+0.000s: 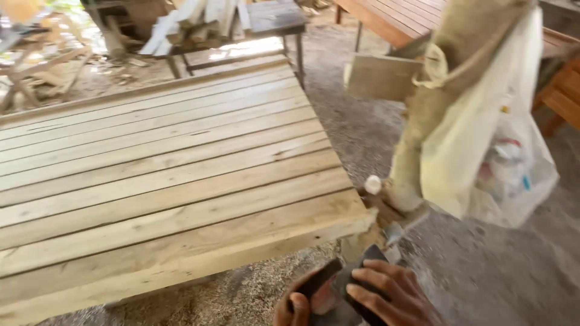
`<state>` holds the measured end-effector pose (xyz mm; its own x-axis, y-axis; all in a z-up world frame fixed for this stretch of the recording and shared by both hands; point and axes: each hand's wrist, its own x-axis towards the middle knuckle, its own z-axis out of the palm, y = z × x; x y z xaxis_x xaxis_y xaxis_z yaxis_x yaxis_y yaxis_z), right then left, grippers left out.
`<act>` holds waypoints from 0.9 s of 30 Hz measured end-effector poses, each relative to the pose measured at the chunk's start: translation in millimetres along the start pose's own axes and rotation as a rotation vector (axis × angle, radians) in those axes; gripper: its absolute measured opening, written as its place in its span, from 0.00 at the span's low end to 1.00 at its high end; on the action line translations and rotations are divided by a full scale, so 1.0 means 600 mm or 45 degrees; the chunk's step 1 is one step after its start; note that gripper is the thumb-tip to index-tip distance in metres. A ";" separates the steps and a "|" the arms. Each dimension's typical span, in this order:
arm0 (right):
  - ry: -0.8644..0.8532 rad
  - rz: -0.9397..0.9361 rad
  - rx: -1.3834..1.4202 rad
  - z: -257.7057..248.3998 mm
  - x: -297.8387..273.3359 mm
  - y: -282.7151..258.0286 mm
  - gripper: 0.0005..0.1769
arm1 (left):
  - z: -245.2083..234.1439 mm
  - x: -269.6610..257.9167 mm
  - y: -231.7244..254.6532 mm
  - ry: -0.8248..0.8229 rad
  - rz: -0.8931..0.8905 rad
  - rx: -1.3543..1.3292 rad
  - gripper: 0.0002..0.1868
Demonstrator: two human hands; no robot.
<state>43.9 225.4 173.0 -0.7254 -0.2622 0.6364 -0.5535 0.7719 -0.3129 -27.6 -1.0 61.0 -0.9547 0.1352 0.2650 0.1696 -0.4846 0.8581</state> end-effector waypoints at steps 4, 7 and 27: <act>-0.071 -0.248 -0.206 0.034 0.012 0.007 0.21 | 0.020 0.007 0.039 -0.222 0.223 0.525 0.44; -0.006 -0.385 -0.180 0.052 0.022 -0.011 0.17 | 0.055 0.007 0.092 -0.070 0.257 0.579 0.43; -0.069 -0.516 0.245 0.130 -0.029 0.061 0.11 | -0.006 -0.015 0.122 0.586 0.083 0.188 0.37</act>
<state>4.2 213.0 95.5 -0.4522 -0.5550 0.6982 -0.8594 0.4806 -0.1747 -7.3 -40.9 120.1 -0.9444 -0.3035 0.1265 0.2333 -0.3473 0.9083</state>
